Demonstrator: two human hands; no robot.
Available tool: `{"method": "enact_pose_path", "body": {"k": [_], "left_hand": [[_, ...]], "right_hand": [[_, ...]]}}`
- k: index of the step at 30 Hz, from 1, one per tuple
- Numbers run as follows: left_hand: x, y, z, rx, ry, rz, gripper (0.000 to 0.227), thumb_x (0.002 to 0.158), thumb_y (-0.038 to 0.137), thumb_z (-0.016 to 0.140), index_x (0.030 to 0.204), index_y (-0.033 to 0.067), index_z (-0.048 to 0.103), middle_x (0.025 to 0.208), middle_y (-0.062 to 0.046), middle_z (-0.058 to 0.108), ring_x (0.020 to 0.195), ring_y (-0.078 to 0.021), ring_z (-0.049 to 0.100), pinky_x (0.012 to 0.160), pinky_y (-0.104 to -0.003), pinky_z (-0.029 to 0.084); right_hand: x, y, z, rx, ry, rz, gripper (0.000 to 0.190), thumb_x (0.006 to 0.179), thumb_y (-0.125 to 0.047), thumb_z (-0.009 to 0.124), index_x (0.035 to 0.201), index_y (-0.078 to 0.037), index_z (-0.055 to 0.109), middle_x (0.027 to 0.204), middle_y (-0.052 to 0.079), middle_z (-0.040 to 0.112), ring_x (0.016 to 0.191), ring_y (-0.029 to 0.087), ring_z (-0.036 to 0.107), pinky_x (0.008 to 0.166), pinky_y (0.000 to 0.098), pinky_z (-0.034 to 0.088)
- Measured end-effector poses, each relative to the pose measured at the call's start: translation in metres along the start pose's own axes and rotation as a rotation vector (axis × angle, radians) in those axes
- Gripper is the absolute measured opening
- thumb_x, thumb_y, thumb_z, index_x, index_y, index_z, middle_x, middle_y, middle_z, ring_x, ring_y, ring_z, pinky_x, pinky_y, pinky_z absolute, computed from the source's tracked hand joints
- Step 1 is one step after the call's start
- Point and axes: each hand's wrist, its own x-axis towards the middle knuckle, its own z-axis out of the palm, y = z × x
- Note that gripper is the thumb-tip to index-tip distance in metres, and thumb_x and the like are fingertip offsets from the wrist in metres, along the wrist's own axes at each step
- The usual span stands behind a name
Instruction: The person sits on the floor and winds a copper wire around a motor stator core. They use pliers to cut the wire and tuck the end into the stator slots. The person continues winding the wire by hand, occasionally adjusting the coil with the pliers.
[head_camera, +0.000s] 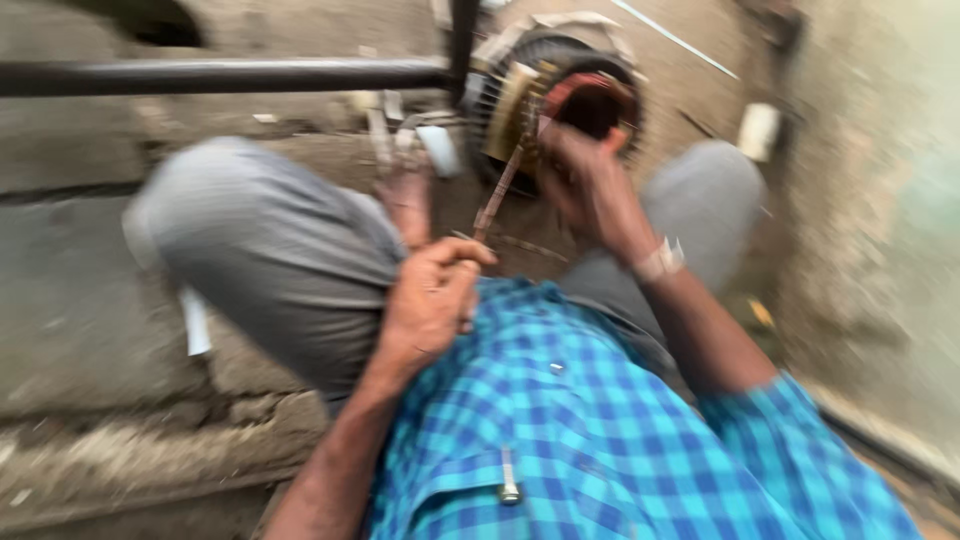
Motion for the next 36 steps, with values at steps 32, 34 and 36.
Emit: {"method": "enact_pose_path", "body": {"k": [32, 34, 36], "left_hand": [[0.025, 0.058, 0.048, 0.584, -0.254, 0.810, 0.023, 0.096, 0.004, 0.068, 0.117, 0.0094, 0.067, 0.110, -0.003, 0.072, 0.099, -0.0236, 0.073, 0.083, -0.036, 0.058], [0.023, 0.053, 0.046, 0.763, -0.249, 0.901, 0.019, 0.094, 0.009, 0.068, 0.113, 0.0116, 0.069, 0.101, -0.003, 0.069, 0.089, -0.0237, 0.069, 0.076, -0.038, 0.053], [0.020, 0.051, 0.042, 0.928, -0.236, 0.963, 0.018, 0.093, 0.011, 0.066, 0.111, 0.0127, 0.069, 0.095, -0.002, 0.066, 0.082, -0.0221, 0.066, 0.073, -0.038, 0.050]], "right_hand": [[-0.028, 0.035, -0.061, 0.028, 0.131, 0.217, 0.033, 0.107, -0.003, 0.069, 0.140, 0.000, 0.065, 0.112, 0.013, 0.072, 0.094, 0.015, 0.068, 0.081, 0.0281, 0.056], [-0.028, 0.048, -0.057, -0.033, 0.075, 0.138, 0.032, 0.106, -0.002, 0.069, 0.138, -0.001, 0.064, 0.117, 0.012, 0.072, 0.096, 0.015, 0.069, 0.079, 0.0300, 0.057], [-0.025, 0.060, -0.053, -0.086, -0.001, 0.166, 0.034, 0.104, -0.002, 0.068, 0.138, -0.005, 0.065, 0.109, 0.008, 0.073, 0.086, 0.014, 0.069, 0.068, 0.0297, 0.057]]}}
